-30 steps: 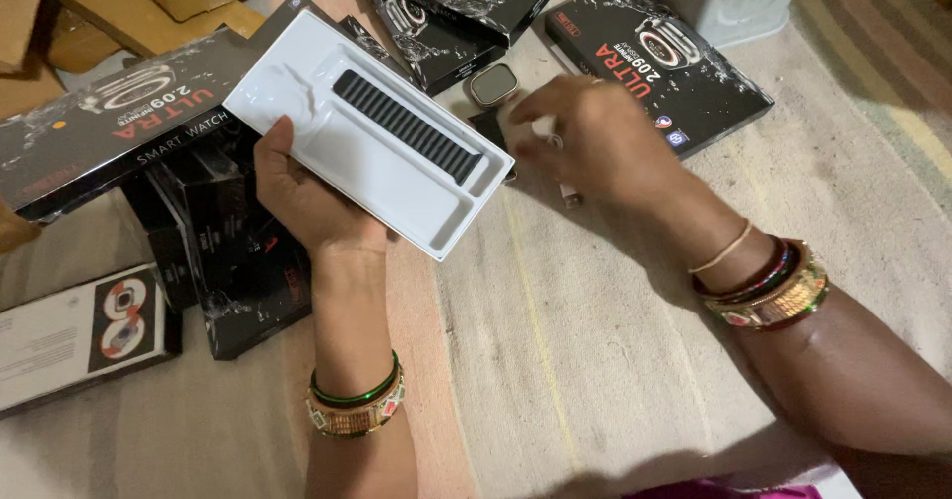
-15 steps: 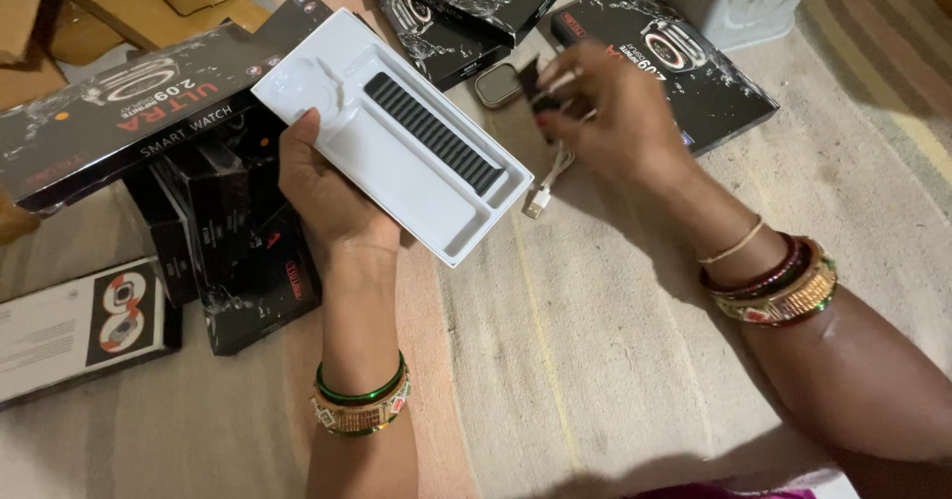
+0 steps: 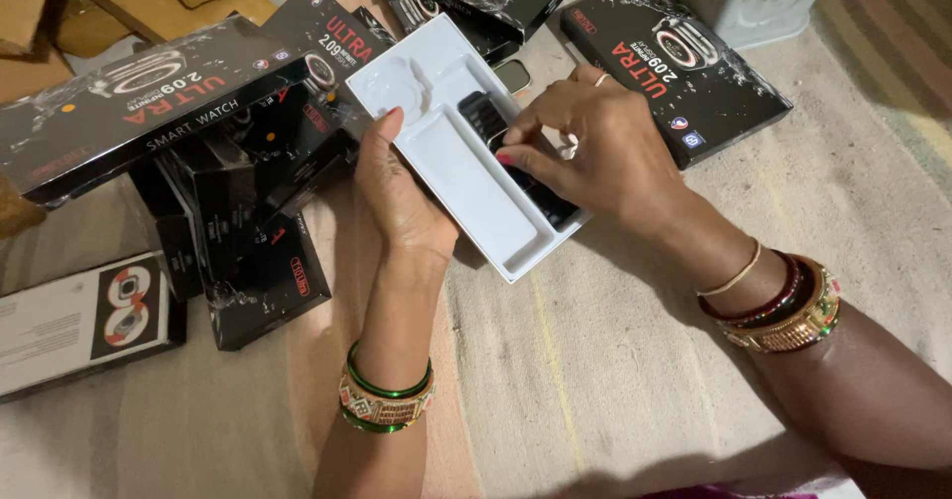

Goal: The person opens smartwatch boxes, removes the watches and accessories, places them into padded envelopes, and seals the envelopes with tape. The person repeats this process for multiple units.

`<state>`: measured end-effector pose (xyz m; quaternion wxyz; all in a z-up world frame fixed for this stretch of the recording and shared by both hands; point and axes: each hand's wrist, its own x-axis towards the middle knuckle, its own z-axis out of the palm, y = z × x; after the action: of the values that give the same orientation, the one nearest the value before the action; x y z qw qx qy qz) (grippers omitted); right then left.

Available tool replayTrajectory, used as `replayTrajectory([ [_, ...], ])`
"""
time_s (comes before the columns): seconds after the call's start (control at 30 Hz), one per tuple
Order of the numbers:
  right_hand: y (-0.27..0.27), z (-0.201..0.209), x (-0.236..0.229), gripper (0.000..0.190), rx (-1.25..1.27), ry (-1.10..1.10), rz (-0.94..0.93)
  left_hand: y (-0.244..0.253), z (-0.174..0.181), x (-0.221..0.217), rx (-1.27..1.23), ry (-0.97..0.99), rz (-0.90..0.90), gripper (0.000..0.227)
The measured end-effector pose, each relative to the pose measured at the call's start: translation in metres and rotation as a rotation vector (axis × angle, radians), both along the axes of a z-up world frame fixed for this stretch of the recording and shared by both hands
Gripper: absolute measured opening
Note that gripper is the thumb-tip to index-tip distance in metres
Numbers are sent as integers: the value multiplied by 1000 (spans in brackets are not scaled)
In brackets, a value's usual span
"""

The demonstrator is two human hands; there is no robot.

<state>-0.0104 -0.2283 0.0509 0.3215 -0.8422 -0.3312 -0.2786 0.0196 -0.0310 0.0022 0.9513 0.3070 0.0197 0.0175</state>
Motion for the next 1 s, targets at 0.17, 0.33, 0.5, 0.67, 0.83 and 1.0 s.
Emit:
replayTrajectory([
  [0.17, 0, 1, 0, 14, 153, 317, -68, 11, 2, 6, 58, -52, 48, 56],
  [0.33, -23, -6, 18, 26, 91, 492, -206, 34, 13, 5, 54, -93, 167, 50],
  [0.5, -34, -4, 17, 28, -252, 190, 186, 43, 17, 7, -46, -126, 113, 50],
  [0.67, -22, 13, 1, 20, -391, 600, -212, 37, 10, 9, -26, -104, 143, 51],
  [0.83, -27, 22, 10, 17, -183, 556, -517, 32, 9, 8, 22, -93, 119, 56],
  [1.0, -35, 18, 20, 9, 249, 347, -293, 20, 6, 8, 7, -82, 82, 56],
])
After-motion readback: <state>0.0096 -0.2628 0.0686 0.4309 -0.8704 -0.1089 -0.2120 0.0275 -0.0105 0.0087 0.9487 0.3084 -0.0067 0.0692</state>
